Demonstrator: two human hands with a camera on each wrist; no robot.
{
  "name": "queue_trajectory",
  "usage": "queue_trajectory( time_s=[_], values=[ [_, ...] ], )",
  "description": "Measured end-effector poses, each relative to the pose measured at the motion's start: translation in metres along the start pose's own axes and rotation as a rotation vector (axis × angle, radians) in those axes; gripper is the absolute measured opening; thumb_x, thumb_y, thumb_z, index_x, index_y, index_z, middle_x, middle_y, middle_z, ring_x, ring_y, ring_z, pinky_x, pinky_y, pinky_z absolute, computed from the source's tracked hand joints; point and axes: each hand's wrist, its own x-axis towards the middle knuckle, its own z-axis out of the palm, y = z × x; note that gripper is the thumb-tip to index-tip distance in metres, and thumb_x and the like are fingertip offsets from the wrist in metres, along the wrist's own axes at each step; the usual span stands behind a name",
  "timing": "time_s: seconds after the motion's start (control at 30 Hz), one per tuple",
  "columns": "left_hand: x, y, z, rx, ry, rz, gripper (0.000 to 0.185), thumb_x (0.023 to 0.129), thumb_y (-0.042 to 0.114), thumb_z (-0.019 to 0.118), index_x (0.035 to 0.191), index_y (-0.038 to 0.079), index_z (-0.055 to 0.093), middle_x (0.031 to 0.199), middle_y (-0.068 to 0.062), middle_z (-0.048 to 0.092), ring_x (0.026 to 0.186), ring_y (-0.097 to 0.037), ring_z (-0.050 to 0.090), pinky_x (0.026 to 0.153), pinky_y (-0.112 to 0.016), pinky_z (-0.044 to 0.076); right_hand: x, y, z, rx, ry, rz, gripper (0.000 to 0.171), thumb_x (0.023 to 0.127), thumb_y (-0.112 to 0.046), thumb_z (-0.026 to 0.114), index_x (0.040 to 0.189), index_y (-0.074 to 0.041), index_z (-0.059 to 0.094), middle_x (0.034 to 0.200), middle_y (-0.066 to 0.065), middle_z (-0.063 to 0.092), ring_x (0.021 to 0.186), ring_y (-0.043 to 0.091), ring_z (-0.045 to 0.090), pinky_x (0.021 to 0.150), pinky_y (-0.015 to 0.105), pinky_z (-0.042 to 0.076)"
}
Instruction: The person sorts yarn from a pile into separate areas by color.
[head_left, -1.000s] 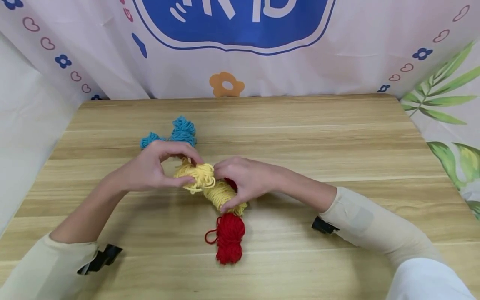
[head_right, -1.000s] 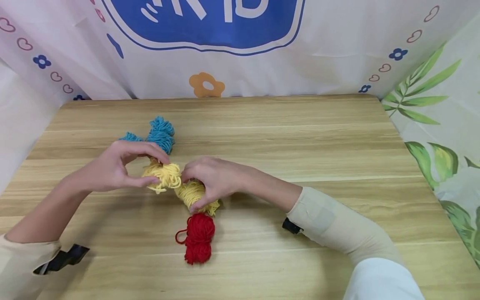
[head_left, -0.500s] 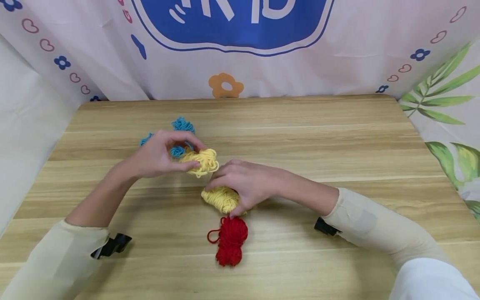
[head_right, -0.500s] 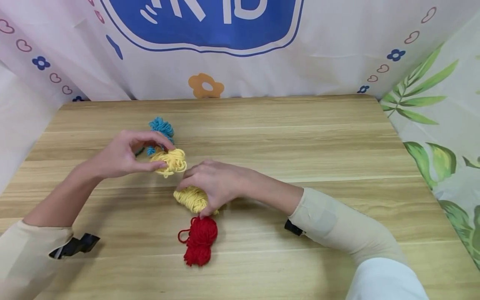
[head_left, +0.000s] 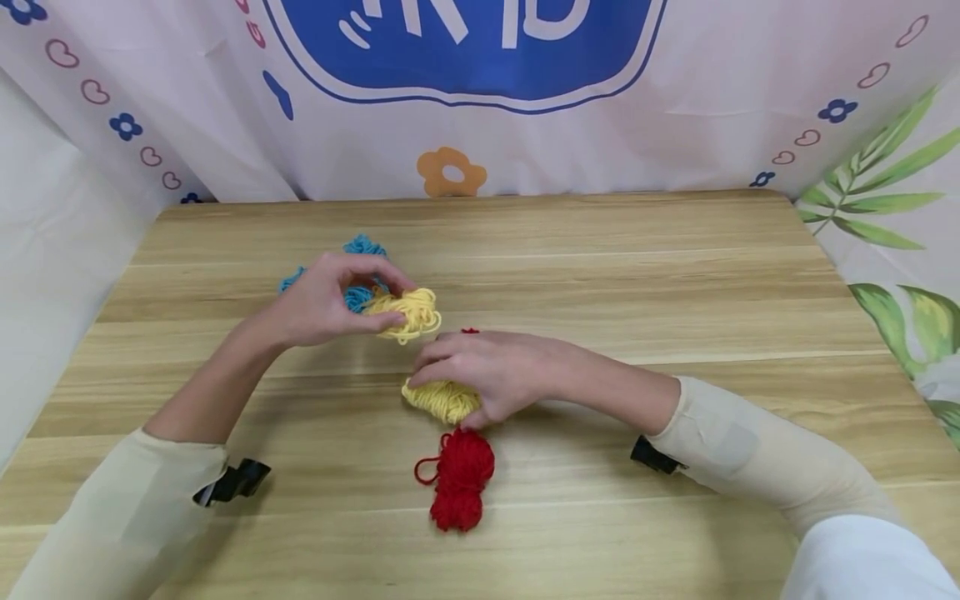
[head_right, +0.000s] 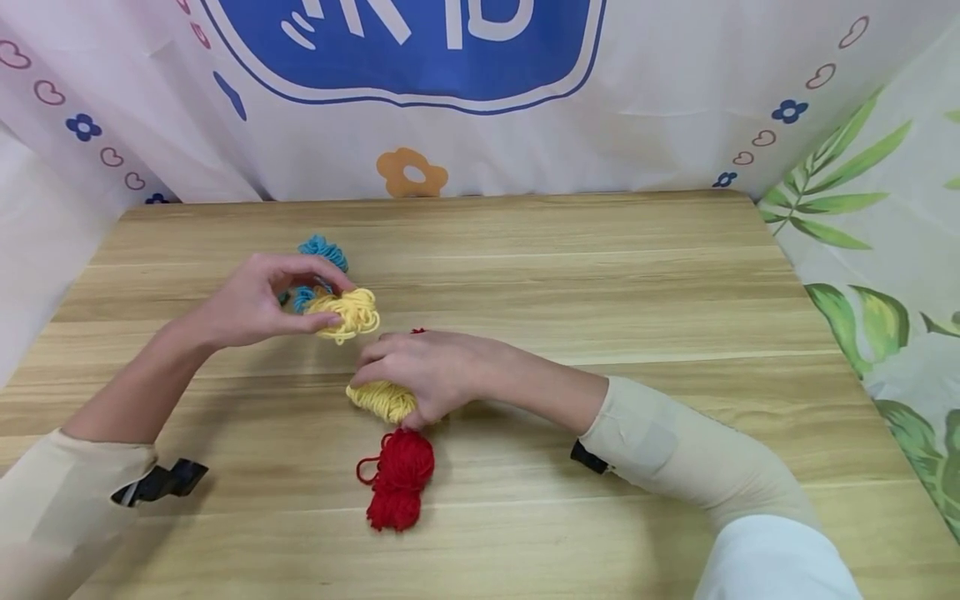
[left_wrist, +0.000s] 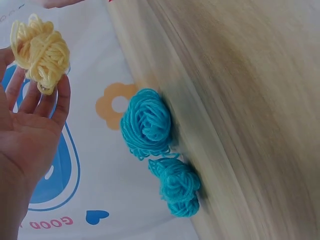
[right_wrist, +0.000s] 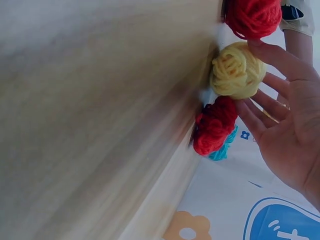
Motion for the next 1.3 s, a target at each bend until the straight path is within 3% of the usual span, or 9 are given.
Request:
queue_trajectory(
  time_s=[0.23,0.33,0.5,0.63,0.9,1.3],
  values=[
    [0.005,0.001,0.002,0.006,0.001,-0.017,0.026,0.084,-0.001,0.083,0.109,0.004,0.076,0.103,-0.004,0.075,0.093,-0.015,0.064,0.084,-0.025,0.055,-0.002,0.000,0.003,0.072,0.006,0.012,0.058,0.088,-0.014,0.080,0.142,-0.010,0.061,0.143,0.003,0.060,0.137,0.020,0.050,0.115,0.032,0.041],
    [0.007,0.001,0.003,0.011,-0.003,-0.031,0.026,0.084,0.000,0.083,0.109,0.004,0.076,0.104,-0.004,0.075,0.094,-0.015,0.064,0.086,-0.027,0.055,-0.004,0.000,0.005,0.078,0.028,0.010,0.056,0.089,-0.016,0.080,0.142,-0.009,0.061,0.143,0.004,0.060,0.136,0.020,0.051,0.115,0.032,0.042],
    [0.011,0.003,0.003,0.021,-0.007,-0.044,0.026,0.085,0.001,0.083,0.110,0.004,0.076,0.105,-0.005,0.075,0.095,-0.016,0.064,0.085,-0.029,0.054,-0.006,0.000,0.008,0.008,0.149,0.010,0.055,0.085,-0.029,0.086,0.132,-0.007,0.067,0.129,0.005,0.065,0.119,0.018,0.060,0.105,0.033,0.049],
    [0.015,0.003,0.004,0.030,-0.005,-0.054,0.026,0.085,0.002,0.082,0.110,0.003,0.076,0.105,-0.006,0.076,0.096,-0.018,0.064,0.085,-0.030,0.054,-0.007,-0.003,0.010,-0.030,0.207,0.042,0.051,0.083,-0.029,0.087,0.126,-0.007,0.070,0.118,0.004,0.067,0.106,0.016,0.063,0.097,0.032,0.054],
    [0.022,-0.003,0.009,0.026,0.004,-0.069,0.025,0.085,0.003,0.083,0.109,0.001,0.076,0.104,-0.008,0.076,0.095,-0.019,0.065,0.082,-0.032,0.054,-0.006,-0.011,0.010,-0.060,0.159,0.092,0.044,0.086,-0.014,0.081,0.128,-0.007,0.069,0.120,0.006,0.067,0.110,0.017,0.062,0.098,0.031,0.054],
    [0.031,-0.008,0.016,0.052,0.006,-0.077,0.026,0.086,0.007,0.083,0.110,0.000,0.075,0.104,-0.009,0.075,0.095,-0.021,0.065,0.082,-0.037,0.054,-0.007,-0.008,0.013,-0.030,0.195,0.055,0.033,0.083,-0.001,0.074,0.115,-0.007,0.071,0.109,0.004,0.066,0.102,0.019,0.060,0.092,0.032,0.053]
  ],
)
